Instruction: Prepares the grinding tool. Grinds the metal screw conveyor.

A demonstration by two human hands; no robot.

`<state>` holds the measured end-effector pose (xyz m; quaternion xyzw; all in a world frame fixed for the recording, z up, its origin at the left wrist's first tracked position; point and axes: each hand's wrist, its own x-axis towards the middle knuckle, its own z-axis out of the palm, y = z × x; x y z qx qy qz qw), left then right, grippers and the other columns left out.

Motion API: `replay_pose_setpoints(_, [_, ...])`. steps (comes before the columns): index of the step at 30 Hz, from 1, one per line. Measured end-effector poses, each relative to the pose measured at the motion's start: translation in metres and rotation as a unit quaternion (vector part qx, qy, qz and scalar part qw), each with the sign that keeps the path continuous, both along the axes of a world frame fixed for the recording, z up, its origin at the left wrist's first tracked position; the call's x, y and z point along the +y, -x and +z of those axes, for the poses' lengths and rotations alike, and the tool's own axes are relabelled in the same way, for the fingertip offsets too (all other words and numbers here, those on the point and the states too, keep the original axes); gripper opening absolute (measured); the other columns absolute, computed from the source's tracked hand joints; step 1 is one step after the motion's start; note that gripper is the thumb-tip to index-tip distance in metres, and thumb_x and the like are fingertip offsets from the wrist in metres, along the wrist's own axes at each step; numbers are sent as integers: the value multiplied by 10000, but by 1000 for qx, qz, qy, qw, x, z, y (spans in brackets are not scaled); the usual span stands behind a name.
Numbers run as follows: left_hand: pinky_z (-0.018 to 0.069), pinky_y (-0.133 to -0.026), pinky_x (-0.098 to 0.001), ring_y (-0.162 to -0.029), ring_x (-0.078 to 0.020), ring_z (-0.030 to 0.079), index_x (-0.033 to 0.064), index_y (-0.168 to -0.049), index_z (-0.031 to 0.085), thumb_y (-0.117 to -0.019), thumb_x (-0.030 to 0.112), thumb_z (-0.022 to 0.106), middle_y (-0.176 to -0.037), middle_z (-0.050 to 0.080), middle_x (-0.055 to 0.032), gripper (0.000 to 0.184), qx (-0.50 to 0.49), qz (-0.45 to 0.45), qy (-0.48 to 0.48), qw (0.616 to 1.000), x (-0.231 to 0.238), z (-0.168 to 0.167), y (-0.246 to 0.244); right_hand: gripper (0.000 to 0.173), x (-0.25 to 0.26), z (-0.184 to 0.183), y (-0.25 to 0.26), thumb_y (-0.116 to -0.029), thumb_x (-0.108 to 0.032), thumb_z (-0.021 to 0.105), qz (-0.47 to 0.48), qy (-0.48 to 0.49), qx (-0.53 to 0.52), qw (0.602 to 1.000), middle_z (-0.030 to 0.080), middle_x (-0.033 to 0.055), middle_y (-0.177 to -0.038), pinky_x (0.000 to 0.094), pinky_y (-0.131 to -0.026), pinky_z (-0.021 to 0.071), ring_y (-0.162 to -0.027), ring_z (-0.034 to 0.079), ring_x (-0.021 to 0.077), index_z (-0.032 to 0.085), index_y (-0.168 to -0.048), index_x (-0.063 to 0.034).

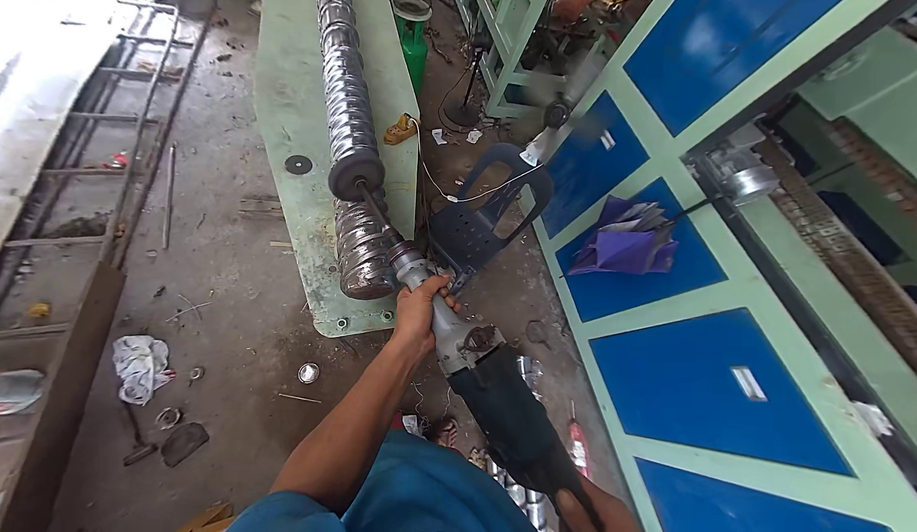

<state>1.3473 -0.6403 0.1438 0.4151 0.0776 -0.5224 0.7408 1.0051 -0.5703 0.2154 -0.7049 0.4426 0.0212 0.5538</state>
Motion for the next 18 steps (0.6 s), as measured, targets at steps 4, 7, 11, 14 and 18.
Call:
replay_pose_setpoints(4, [596, -557, -363, -526, -183, 594, 54, -975, 544, -978, 87, 629, -657, 550, -57, 91, -5, 7, 5, 1000, 10, -1, -5, 523, 4, -1, -2, -1081, -481, 458, 7, 4, 10, 1000, 620, 65, -708, 388, -556, 549, -569, 608, 171, 615, -1160, 12])
replay_pose_setpoints(7, [590, -553, -357, -524, -181, 591, 53, -962, 546, -982, 85, 618, -651, 547, -57, 81, -5, 13, 4, 1000, 17, -1, -8, 513, 6, 0, -5, -1078, -477, 466, 14, 6, 15, 1000, 624, 69, -711, 399, -566, 548, -575, 611, 179, 619, -1148, 9])
replay_pose_setpoints(11, [589, -555, -348, -527, -167, 588, 64, -977, 541, -989, 98, 612, -660, 543, -47, 80, 0, 15, -4, 1000, 24, -2, -11, 511, 8, 2, -8, -1074, -481, 475, 18, 8, 28, 999, 621, 65, -707, 408, -558, 539, -573, 608, 182, 625, -1150, 2])
replay_pose_setpoints(14, [588, -554, -350, -523, -166, 583, 70, -970, 545, -983, 97, 617, -655, 539, -43, 78, 0, 16, -5, 1000, 26, -3, -12, 502, 8, 3, -8, -1071, -480, 482, 20, 11, 29, 999, 622, 62, -698, 409, -555, 540, -569, 609, 185, 632, -1144, -7])
replay_pose_setpoints(18, [589, -559, -349, -526, -169, 584, 68, -981, 542, -986, 93, 607, -655, 536, -45, 69, -2, 17, 0, 1000, 25, -5, -11, 504, 6, 2, -6, -1072, -488, 479, 22, 18, 35, 999, 628, 62, -699, 416, -554, 542, -567, 613, 184, 636, -1142, -14])
